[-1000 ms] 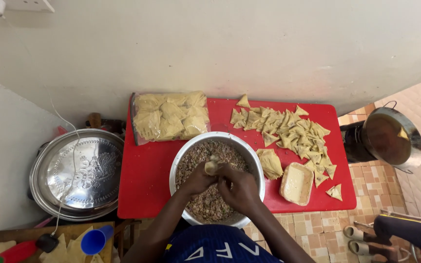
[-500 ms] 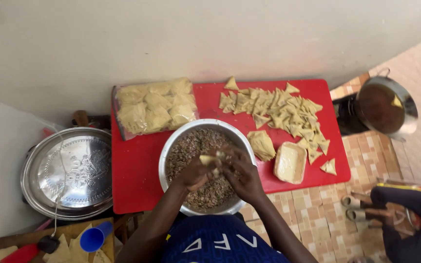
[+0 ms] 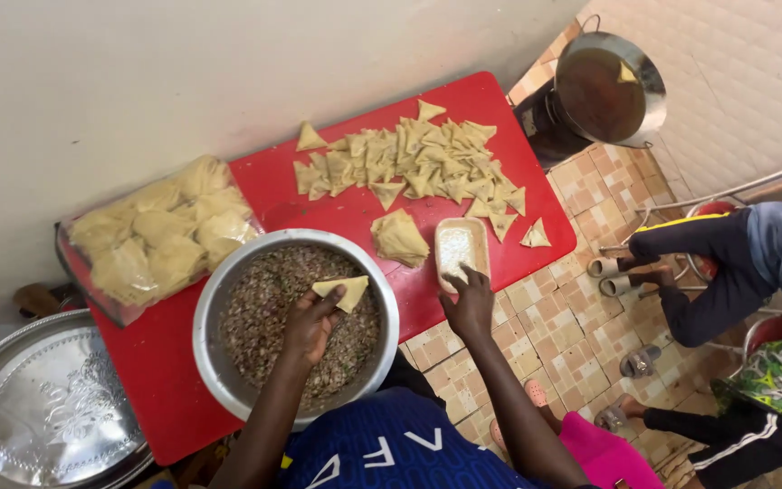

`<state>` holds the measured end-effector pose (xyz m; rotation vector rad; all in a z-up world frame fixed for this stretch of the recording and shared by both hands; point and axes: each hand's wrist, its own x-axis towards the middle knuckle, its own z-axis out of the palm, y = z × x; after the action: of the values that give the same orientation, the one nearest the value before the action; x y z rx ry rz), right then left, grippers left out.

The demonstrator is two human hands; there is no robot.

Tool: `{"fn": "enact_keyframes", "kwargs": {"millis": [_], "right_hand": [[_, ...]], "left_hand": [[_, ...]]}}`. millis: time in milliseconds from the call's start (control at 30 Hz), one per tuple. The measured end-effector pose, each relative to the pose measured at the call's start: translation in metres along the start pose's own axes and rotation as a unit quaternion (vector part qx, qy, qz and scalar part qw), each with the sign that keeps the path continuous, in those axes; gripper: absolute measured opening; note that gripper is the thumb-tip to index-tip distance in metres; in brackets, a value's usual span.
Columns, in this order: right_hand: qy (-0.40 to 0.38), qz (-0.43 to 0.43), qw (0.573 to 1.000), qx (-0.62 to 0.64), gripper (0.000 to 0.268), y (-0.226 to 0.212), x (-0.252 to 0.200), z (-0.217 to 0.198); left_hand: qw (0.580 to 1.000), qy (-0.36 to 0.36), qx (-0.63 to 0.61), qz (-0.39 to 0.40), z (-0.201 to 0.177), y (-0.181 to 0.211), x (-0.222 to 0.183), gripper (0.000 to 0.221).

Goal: Assembling samosas by filling pastry wrappers with a mixture and folding them into triangles

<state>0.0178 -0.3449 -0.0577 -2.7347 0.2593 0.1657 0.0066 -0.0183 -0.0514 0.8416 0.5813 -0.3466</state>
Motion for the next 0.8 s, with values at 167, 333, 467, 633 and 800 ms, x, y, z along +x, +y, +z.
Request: {"fn": "enact_keyframes", "kwargs": {"millis": [167,333,467,633,800], "right_hand": [[-0.017,0.015,0.996,-0.088,0.041,0.038,0.003,0.039],[0.042,-0.046,0.986,-0.156,0.036,0.048,0.018,0.067],[0.113,-0.12,0.973,-0.163,0.021,0.088,0.036,0.11],[0.082,-0.011,0.995,0.054,0.052,0.054,0.042,0.054],[0.001,-0.07,0.833,0.549,0.037,-0.036,0.034,-0.046]], "left_hand": [[0.999,0.044,-0.002,0.014,0.022,0.004,0.002,0.042],[0.999,0.021,-0.008,0.026,0.051,0.017,-0.007,0.053],[0.999,-0.007,-0.026,0.034,0.053,0.016,-0.008,0.046],[0.994,-0.08,-0.032,0.071,0.046,0.021,-0.002,0.035],[0.974,-0.147,-0.064,0.163,0.027,0.0,0.009,0.057]]}}
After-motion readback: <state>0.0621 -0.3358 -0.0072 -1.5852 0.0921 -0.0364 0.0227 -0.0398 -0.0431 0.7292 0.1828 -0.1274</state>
